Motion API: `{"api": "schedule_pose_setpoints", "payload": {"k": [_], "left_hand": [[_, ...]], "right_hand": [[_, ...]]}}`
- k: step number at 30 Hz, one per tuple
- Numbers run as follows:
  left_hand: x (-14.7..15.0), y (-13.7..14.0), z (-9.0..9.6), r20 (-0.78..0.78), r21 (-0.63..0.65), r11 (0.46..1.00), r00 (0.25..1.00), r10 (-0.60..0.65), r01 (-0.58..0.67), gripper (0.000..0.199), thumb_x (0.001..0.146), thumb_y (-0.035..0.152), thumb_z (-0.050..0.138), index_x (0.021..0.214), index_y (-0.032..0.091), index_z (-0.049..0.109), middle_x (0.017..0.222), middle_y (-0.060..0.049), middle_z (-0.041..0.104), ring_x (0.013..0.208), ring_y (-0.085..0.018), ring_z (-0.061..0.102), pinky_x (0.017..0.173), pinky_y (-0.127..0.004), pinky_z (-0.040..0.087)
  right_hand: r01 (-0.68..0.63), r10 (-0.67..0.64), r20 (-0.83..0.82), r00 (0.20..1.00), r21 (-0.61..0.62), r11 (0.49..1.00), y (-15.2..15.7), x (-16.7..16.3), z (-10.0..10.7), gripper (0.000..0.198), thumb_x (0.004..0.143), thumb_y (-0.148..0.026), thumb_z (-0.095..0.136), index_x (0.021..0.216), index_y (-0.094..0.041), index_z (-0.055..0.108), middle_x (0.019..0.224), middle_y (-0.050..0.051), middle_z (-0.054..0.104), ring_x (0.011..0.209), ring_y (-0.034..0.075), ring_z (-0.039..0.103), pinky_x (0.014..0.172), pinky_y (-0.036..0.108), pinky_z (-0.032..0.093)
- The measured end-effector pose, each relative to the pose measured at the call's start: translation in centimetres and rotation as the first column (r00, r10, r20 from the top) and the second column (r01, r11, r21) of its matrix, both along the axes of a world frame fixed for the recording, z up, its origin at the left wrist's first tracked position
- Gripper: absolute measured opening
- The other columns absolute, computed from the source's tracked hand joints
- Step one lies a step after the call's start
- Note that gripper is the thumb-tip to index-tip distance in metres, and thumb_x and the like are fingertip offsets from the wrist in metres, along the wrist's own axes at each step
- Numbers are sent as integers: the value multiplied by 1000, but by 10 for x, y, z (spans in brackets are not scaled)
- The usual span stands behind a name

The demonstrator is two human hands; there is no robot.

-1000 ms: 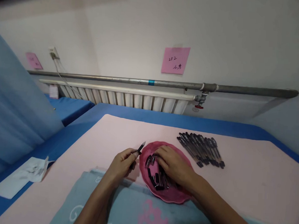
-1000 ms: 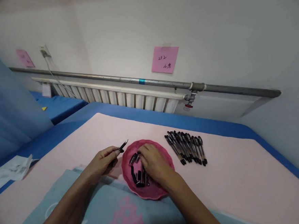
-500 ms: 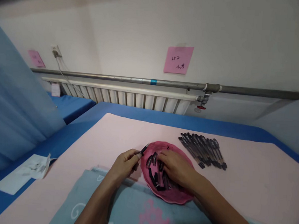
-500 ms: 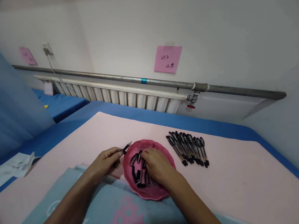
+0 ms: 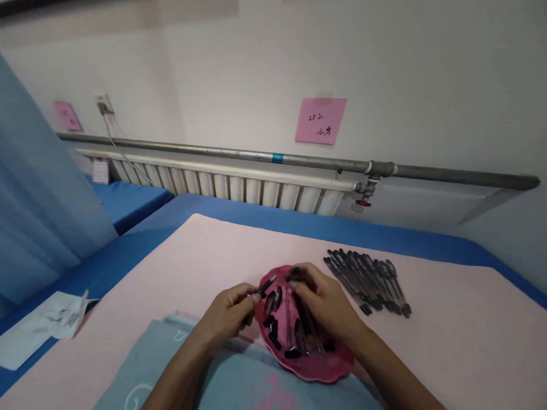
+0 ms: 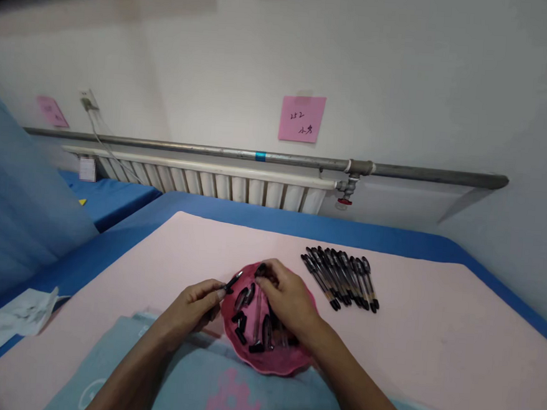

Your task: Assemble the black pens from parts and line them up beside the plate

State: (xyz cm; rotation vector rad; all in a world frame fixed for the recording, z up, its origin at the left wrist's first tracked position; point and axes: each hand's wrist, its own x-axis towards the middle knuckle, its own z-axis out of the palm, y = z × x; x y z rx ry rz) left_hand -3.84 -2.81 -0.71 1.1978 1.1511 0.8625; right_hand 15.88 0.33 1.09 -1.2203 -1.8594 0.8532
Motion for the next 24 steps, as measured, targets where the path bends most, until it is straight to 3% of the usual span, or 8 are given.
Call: {"api": "schedule_pose_setpoints", "payload": {"k": [2, 5, 10, 19, 24], "left_hand": [[3, -1, 2, 1, 5, 999, 999, -39, 39, 28, 76, 45, 53, 78, 17, 55, 49, 8, 40, 38, -3, 25, 37, -17, 16], [5, -2, 3, -9, 5, 998, 998, -58, 59, 27, 77, 44, 53, 77, 17, 55, 49, 9, 37, 39, -3, 25, 37, -17, 16], [5, -4, 4, -16, 5, 998, 998, -60, 61, 26, 78, 43, 52, 78, 17, 55, 50, 8, 41, 38, -3, 24, 37, -17, 16], [6, -5, 1, 35, 7, 997, 997, -73, 73, 27, 79, 43, 53, 82, 17, 55, 52, 8, 41, 39, -3, 29, 37, -16, 19], [9, -8, 1, 63, -2, 1000, 998, -10, 10, 39, 83, 55, 39, 74, 18, 49, 52, 6, 45, 36, -4, 28, 34, -18, 17]], "right_hand": [[24, -106, -400, 910, -205, 978, 0, -4, 3, 14, 77, -32, 55, 86, -21, 56, 78, -2, 62, 68, 14, 57, 66, 27, 44], [-49, -218, -652, 726, -365, 930, 0, -9, 3, 19, 70, -33, 65, 77, -20, 55, 70, -4, 59, 59, 10, 53, 59, 24, 43], [-125, -234, -661, 713, -448, 885, -3, -12, 2, 18, 67, -30, 69, 75, -19, 57, 69, -4, 61, 60, 9, 54, 59, 22, 41], [-183, -172, -640, 749, -450, 874, -6, -18, -6, 11, 71, -26, 65, 78, -19, 60, 67, -3, 61, 58, 11, 54, 55, 23, 40], [-196, -142, -596, 791, -465, 863, -10, -22, -9, 12, 73, -29, 63, 77, -18, 59, 63, -4, 58, 50, 8, 49, 48, 21, 38]]}}
